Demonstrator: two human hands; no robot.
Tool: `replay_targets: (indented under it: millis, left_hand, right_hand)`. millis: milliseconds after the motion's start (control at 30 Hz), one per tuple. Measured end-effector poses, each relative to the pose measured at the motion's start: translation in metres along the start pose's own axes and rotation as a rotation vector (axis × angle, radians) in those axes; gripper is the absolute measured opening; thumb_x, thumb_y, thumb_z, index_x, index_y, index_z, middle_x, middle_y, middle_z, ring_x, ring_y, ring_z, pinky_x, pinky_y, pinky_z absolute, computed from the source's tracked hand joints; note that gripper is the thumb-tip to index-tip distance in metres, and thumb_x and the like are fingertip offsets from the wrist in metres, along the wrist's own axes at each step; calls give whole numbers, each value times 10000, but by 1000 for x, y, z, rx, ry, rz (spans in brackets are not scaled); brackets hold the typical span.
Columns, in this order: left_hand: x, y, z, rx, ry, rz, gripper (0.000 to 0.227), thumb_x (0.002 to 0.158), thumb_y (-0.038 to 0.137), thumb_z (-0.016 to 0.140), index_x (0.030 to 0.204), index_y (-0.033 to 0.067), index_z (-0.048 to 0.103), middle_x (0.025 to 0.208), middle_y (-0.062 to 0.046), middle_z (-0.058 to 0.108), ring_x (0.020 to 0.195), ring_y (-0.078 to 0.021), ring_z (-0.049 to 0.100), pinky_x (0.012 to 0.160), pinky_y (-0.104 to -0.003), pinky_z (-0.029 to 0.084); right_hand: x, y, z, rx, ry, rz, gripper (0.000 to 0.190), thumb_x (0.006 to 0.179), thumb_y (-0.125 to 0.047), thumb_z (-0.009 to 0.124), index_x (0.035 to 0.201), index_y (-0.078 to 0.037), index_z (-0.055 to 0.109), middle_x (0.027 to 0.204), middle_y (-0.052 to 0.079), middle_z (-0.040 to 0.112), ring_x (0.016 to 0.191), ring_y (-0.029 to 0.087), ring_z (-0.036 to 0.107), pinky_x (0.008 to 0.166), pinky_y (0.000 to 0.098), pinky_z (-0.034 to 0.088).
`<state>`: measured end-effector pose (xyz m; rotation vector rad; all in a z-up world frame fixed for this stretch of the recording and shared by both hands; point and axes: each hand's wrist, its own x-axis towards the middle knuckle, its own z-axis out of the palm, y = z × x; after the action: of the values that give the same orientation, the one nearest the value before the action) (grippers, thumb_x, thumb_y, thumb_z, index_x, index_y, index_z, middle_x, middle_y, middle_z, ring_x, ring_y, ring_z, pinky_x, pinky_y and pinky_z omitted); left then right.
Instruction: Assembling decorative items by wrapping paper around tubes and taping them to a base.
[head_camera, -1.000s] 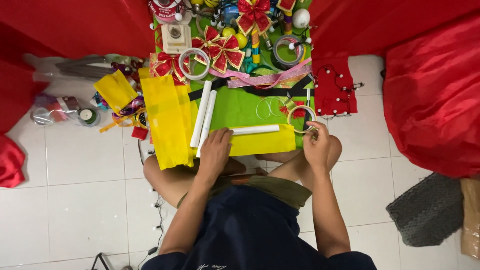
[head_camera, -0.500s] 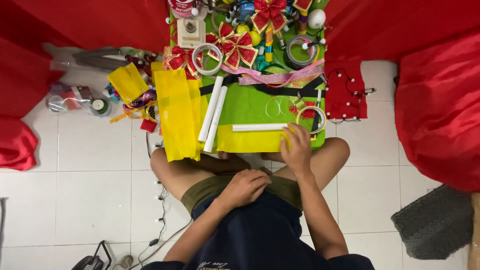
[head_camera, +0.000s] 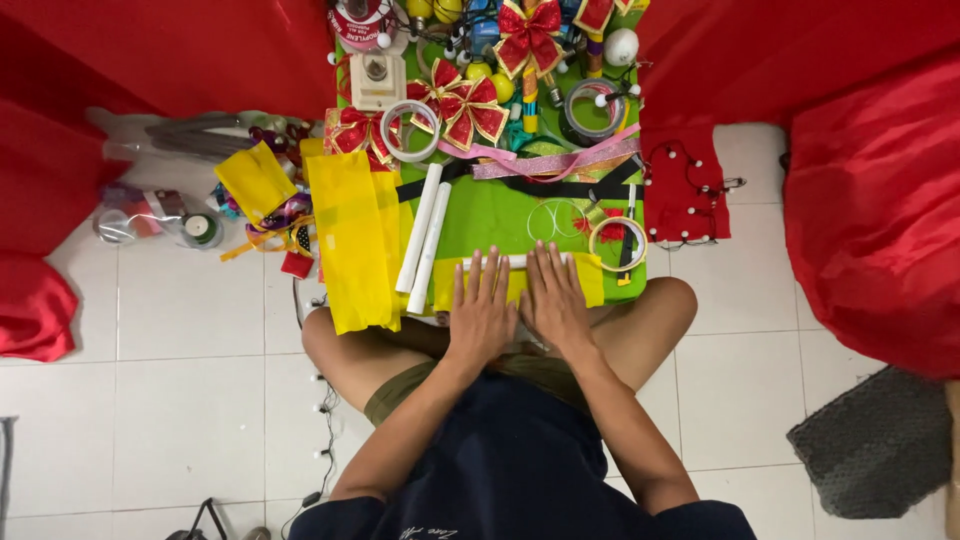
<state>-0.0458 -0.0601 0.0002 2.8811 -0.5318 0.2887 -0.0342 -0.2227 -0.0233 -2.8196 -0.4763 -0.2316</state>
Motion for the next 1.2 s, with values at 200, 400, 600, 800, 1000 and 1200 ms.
replay_targets:
  millis: [200,400,600,800,1000,1200]
  left_hand:
    - [-8,7,14,35,-25,-59,690,965,413,540,1568,96,432,1674,-163,308,1566,-381,186,1264,-567,41]
    - [-13,7,21,-11,-58,-65,730,952,385,523,1597,84,361,1683,-182,264,1571,-386,165,1265,-581,47]
    - [6,2,19,-2,-131,-79,728,959,391,493,1599,75,349,1679,-185,271,1571,-384,170,1269,-574,45]
    - [19,-4,26,5,-188,-92,741,953,417,439,1605,81,336,1688,-174,255,1574,-369,169,1265,-556,59]
    - [28,-6,25,-32,-224,-108,770,924,445,429,1595,74,357,1676,-180,274,1563,-376,198,1260,-558,105]
    - [30,-7,31,-30,-219,-119,770,923,444,425,1596,75,362,1677,-178,276,1559,-374,210,1259,-551,97]
  right_hand:
    - [-19,-2,6,-87,-20,-9,616,979,-248,509,1547,-24,429,1624,203,382,1515,371,319,1259,557,153]
    - [-22,1,10,-29,-10,11,618,977,-206,420,1576,-51,407,1650,167,353,1527,349,287,1255,573,105]
    - [-5,16,24,36,8,17,623,962,-196,411,1565,-42,425,1635,185,375,1515,365,311,1237,594,136]
    - [7,19,24,69,-18,43,633,960,-210,410,1571,-46,414,1654,171,346,1527,366,283,1241,586,116]
    - [13,22,27,48,-52,45,648,945,-208,437,1569,-37,408,1661,174,329,1528,378,281,1240,602,116]
    - [19,20,17,61,-79,55,637,942,-204,440,1554,-28,432,1638,175,373,1522,367,302,1243,590,127]
